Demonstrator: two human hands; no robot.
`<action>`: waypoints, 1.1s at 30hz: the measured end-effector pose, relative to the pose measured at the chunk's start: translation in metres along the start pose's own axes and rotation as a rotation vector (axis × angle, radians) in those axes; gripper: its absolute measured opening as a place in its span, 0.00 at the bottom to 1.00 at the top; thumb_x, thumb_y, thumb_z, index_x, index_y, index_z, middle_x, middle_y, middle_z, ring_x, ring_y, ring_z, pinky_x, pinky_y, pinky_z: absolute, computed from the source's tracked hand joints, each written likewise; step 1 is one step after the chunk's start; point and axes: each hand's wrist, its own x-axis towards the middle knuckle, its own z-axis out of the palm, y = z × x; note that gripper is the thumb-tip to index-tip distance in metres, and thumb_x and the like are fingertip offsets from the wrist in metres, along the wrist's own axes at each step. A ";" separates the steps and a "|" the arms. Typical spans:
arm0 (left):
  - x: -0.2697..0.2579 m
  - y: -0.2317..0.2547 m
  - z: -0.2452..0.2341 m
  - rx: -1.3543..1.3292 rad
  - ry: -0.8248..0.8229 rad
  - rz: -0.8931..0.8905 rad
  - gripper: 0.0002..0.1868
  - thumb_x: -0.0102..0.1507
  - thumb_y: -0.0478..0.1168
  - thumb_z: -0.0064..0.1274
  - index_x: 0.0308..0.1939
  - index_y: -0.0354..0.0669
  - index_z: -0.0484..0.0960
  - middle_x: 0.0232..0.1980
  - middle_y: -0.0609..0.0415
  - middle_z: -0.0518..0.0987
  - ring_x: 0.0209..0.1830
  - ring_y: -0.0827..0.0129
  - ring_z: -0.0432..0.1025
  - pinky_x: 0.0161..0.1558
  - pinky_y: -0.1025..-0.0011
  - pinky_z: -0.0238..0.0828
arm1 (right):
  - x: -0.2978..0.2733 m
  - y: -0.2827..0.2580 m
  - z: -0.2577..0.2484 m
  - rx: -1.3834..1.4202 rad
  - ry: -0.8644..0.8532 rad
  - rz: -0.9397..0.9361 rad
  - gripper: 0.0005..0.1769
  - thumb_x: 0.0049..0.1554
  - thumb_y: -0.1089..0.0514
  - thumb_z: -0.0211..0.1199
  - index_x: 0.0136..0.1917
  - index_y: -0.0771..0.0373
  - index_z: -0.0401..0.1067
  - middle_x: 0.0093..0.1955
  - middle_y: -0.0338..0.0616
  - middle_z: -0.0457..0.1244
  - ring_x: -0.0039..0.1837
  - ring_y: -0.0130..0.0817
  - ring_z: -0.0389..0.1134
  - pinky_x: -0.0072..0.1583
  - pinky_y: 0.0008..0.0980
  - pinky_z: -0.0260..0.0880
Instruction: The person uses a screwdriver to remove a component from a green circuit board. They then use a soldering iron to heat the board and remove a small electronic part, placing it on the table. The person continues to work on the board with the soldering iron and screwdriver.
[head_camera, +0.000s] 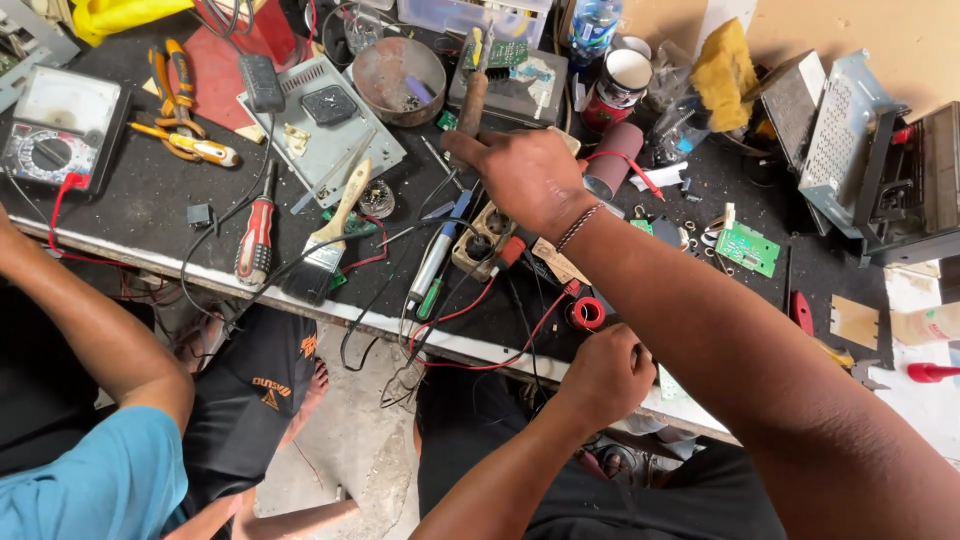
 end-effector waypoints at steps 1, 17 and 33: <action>-0.002 0.012 -0.014 0.002 0.002 0.002 0.07 0.61 0.36 0.47 0.29 0.39 0.76 0.24 0.50 0.71 0.28 0.48 0.76 0.30 0.56 0.75 | -0.001 0.002 0.004 -0.001 0.003 -0.001 0.20 0.62 0.50 0.61 0.67 0.36 0.73 0.41 0.32 0.73 0.40 0.33 0.76 0.43 0.40 0.78; -0.027 0.041 -0.102 -0.211 0.031 -0.121 0.20 0.62 0.37 0.56 0.58 0.39 0.82 0.44 0.41 0.83 0.40 0.50 0.81 0.37 0.64 0.82 | -0.002 -0.012 0.034 -0.013 0.135 -0.063 0.17 0.63 0.46 0.61 0.65 0.30 0.74 0.37 0.27 0.70 0.36 0.30 0.73 0.39 0.32 0.75; 0.017 -0.009 -0.230 0.349 0.479 -0.235 0.23 0.73 0.48 0.49 0.66 0.36 0.73 0.46 0.42 0.78 0.50 0.47 0.77 0.47 0.49 0.77 | -0.001 -0.009 0.060 0.256 0.010 -0.254 0.19 0.62 0.55 0.60 0.64 0.34 0.74 0.37 0.34 0.69 0.43 0.38 0.74 0.46 0.38 0.76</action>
